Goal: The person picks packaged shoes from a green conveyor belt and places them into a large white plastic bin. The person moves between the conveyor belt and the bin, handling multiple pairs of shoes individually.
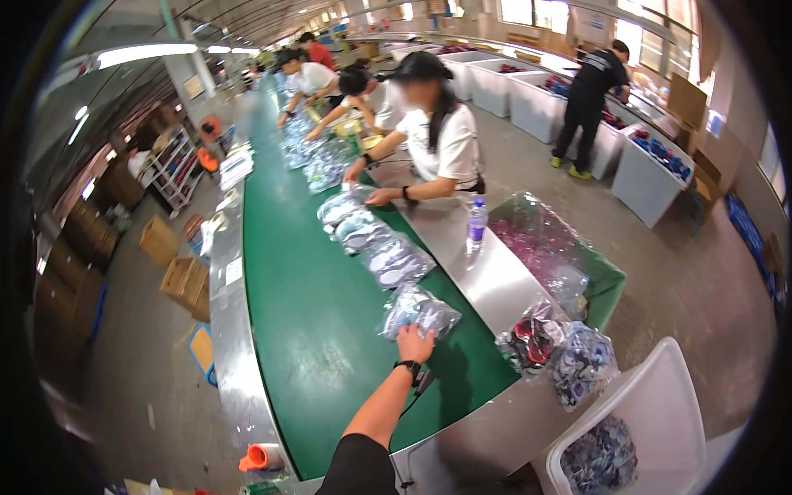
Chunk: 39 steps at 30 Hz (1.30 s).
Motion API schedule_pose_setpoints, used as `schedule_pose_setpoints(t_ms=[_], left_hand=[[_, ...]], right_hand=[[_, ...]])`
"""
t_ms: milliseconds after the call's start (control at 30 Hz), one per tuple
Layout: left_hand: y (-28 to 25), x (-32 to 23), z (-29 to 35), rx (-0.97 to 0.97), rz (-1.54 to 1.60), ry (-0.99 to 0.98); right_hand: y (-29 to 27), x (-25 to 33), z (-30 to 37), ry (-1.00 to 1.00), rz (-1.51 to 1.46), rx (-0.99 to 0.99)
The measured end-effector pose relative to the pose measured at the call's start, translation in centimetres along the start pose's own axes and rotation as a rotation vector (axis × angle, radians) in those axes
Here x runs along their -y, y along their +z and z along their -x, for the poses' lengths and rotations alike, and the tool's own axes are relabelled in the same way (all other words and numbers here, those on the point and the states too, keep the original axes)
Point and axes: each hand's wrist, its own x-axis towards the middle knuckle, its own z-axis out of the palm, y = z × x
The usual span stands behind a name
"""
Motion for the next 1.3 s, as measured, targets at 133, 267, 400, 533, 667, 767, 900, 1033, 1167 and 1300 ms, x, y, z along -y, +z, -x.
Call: schedule_pose_setpoints(t_ms=[133,267,400,533,667,767,900,1033,1167,1300], left_hand=[[-0.8,0.8,-1.9,-0.003,-0.073,-0.02],[0.0,-0.1,-1.3,0.091,-0.129,-0.032],[1.0,-1.2,3.9,-0.079,-0.143,0.149],[2.0,-2.9,11.5,-0.056,0.051,0.166],[2.4,-4.5,17.3,0.009,0.331,0.061],[1.8,-5.6,18.2,0.171,1.043,-0.321],[1.6,-6.1,19.2,0.197,1.657,-0.697],[4.1,-3.0,18.6,0.122,1.884,-0.82],[3.9,-3.8,19.5,0.02,1.733,-0.878],[0.8,-3.4,20.5,0.302,1.816,-0.912]], right_hand=[[-1.5,1.1,-4.1,-0.014,-0.033,0.037],[-1.3,1.1,-4.8,-0.019,-0.052,0.01],[-0.1,1.6,-3.8,-0.002,-0.03,0.003],[0.3,0.9,-3.1,0.005,-0.017,0.004],[0.4,-0.4,-2.9,-0.016,0.013,0.016],[0.9,-0.7,-2.5,-0.029,0.014,0.037],[1.0,0.7,-3.5,0.079,-0.091,0.087],[1.6,0.0,-5.3,0.041,-0.081,0.098],[1.4,-3.0,-8.3,-0.132,-0.049,0.1],[1.7,-1.6,-6.5,-0.326,0.073,0.044]])
